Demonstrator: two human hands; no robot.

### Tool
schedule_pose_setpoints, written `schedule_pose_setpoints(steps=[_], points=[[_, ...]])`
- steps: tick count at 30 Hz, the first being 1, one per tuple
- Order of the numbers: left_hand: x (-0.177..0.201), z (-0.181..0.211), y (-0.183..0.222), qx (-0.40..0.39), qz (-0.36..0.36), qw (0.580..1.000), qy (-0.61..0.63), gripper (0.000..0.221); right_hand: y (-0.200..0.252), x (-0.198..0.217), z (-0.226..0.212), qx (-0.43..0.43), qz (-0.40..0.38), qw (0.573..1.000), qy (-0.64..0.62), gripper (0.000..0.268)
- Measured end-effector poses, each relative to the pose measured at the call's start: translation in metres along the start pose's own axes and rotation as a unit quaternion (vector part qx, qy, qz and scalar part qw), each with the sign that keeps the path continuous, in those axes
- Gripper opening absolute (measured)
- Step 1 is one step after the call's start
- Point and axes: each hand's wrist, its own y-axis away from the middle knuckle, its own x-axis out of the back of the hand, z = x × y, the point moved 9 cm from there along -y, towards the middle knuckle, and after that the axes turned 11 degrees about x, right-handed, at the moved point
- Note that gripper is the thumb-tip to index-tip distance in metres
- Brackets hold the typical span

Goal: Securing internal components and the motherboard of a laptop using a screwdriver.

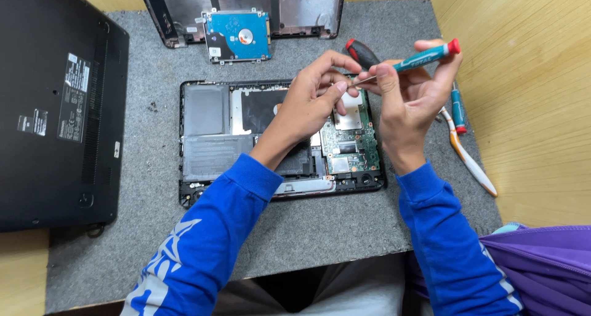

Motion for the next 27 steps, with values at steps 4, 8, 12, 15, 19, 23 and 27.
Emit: schedule_pose_setpoints(steps=[4,8,12,15,19,23,27], points=[[0.0,0.003,0.003,-0.013,-0.006,1.0,-0.016,0.02,-0.002,0.012,0.002,-0.014,-0.004,1.0,0.022,0.03],[0.006,0.008,0.008,-0.03,0.062,0.991,-0.112,0.028,-0.002,0.036,0.005,-0.022,0.044,0.998,0.051,0.029],[-0.01,0.03,0.018,-0.139,0.082,0.936,-0.313,0.016,0.004,0.055,0.01,-0.049,0.063,0.994,0.071,0.028],[-0.03,0.019,0.022,-0.166,0.055,0.881,-0.439,0.019,0.013,0.049,0.006,-0.075,0.005,0.993,0.091,0.031],[-0.038,0.014,0.021,-0.198,0.036,0.84,-0.503,0.017,0.016,0.046,0.0,-0.079,-0.012,0.99,0.118,0.028],[-0.039,0.013,0.024,-0.188,0.042,0.837,-0.512,0.017,0.022,0.044,0.006,-0.107,-0.029,0.986,0.127,0.03],[-0.039,0.015,0.023,-0.183,0.045,0.834,-0.519,0.016,0.022,0.04,0.007,-0.109,-0.043,0.985,0.128,0.032]])
